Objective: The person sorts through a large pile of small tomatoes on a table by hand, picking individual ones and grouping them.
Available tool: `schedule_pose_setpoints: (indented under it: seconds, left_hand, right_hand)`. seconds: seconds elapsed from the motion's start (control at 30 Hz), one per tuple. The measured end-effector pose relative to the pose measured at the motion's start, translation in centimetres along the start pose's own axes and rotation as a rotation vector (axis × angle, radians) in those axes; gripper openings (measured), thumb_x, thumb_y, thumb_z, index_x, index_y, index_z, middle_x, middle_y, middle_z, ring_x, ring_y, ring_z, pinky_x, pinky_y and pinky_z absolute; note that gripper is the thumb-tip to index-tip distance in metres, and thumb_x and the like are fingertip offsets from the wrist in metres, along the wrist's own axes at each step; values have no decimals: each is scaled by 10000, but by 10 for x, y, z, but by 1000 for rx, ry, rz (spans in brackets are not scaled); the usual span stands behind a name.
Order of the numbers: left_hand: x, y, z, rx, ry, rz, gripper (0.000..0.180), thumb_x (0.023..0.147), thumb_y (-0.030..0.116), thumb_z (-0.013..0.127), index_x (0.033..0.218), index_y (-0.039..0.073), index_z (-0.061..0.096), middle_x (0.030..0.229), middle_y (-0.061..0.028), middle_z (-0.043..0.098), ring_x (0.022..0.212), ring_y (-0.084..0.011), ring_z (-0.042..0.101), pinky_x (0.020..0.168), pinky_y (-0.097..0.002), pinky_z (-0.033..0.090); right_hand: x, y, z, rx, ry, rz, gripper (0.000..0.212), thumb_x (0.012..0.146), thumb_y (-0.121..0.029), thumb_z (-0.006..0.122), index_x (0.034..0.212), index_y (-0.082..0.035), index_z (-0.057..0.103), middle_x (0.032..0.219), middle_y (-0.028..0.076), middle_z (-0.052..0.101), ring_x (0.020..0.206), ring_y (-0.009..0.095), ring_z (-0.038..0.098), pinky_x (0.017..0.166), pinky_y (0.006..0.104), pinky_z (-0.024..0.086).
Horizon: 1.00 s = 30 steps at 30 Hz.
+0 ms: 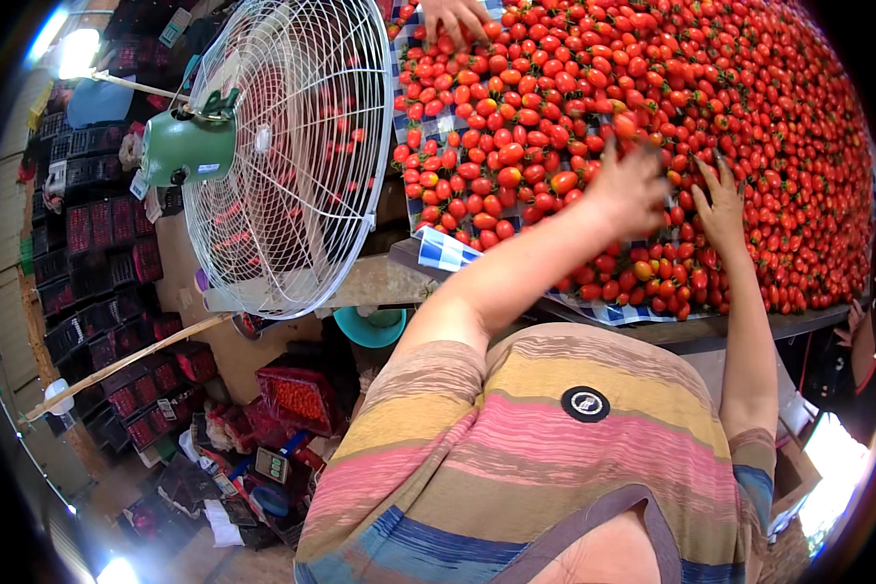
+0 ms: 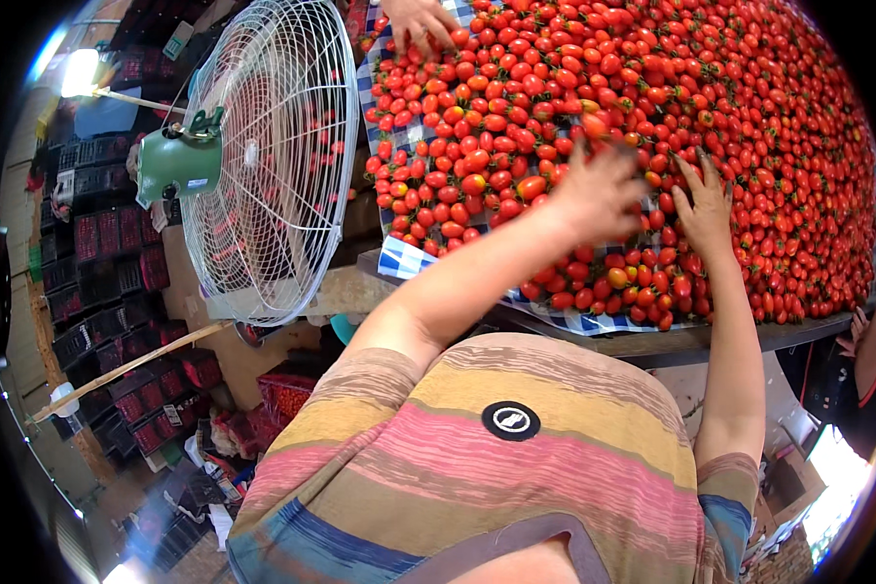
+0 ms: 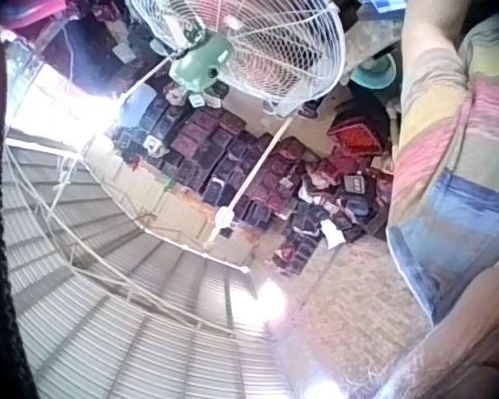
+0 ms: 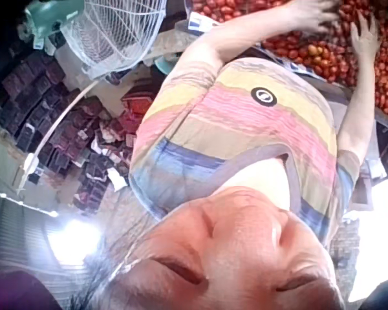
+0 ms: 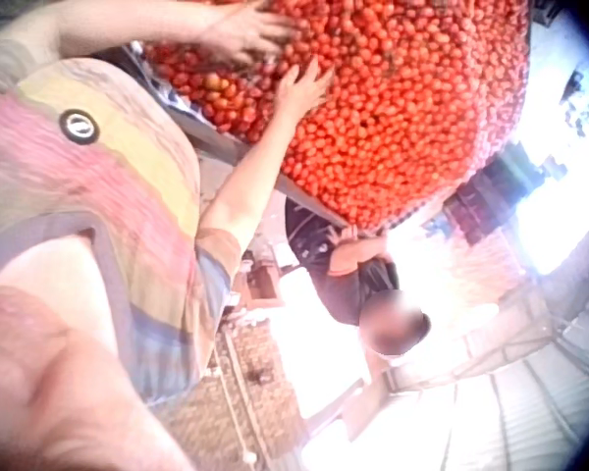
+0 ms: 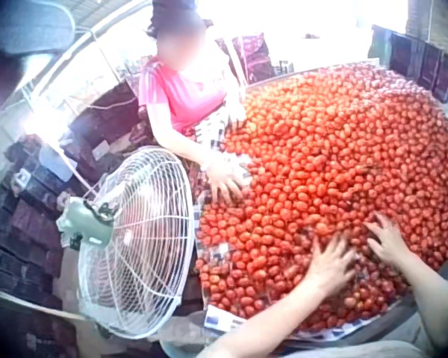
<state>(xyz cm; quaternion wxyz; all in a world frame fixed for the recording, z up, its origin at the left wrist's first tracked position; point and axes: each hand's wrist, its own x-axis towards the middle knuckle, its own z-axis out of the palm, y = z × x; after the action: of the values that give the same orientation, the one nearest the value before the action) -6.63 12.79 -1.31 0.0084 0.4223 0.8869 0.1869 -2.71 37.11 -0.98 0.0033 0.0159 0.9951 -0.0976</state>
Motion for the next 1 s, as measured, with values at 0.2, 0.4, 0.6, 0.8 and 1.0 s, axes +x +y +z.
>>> schedule_pose_setpoints:
  seconds: [0.2, 0.4, 0.6, 0.8, 1.0]
  left_hand:
    - [-85, -3, -35, -326, 71, 213, 378, 815, 183, 723, 1168, 68, 655, 1305, -157, 602, 1242, -348, 564, 1016, -480, 489]
    - [-106, -72, -79, -25, -4, -166, 347, 780, 97, 709, 1114, 52, 625, 1224, -161, 599, 1046, -344, 621, 823, -436, 581]
    - [-123, -66, -69, -15, -163, -187, 422, 761, 115, 745, 1147, 85, 578, 1210, -172, 523, 986, -358, 620, 763, -445, 585]
    - [-128, -69, -65, -76, -235, -272, 314, 770, 76, 721, 1060, 97, 603, 1142, -175, 543, 922, -365, 643, 756, -467, 571]
    - [-105, -65, -115, -679, -85, -268, 348, 879, 157, 719, 1207, 71, 642, 1148, -146, 601, 988, -357, 664, 853, -416, 547]
  right_hand:
    - [-24, 0, -21, -46, 224, -25, 430, 947, -148, 610, 1374, -105, 581, 1468, 184, 478, 1398, 365, 413, 1152, 458, 353]
    - [-12, -150, -23, 383, 169, -378, 301, 840, -115, 735, 1129, -46, 689, 1184, 160, 658, 1126, 333, 617, 977, 429, 486]
    - [-23, -149, 16, 198, -87, -473, 542, 815, -222, 744, 1331, -166, 587, 1392, 106, 557, 1369, 296, 462, 1126, 521, 348]
    - [-36, -122, -13, 78, 102, -257, 414, 885, -171, 693, 1291, -119, 633, 1367, 123, 572, 1365, 330, 453, 1161, 502, 292]
    - [-53, -162, -15, 1419, -148, 375, 348, 1005, -216, 597, 1312, -52, 597, 1242, 112, 634, 1178, 224, 603, 1038, 372, 469]
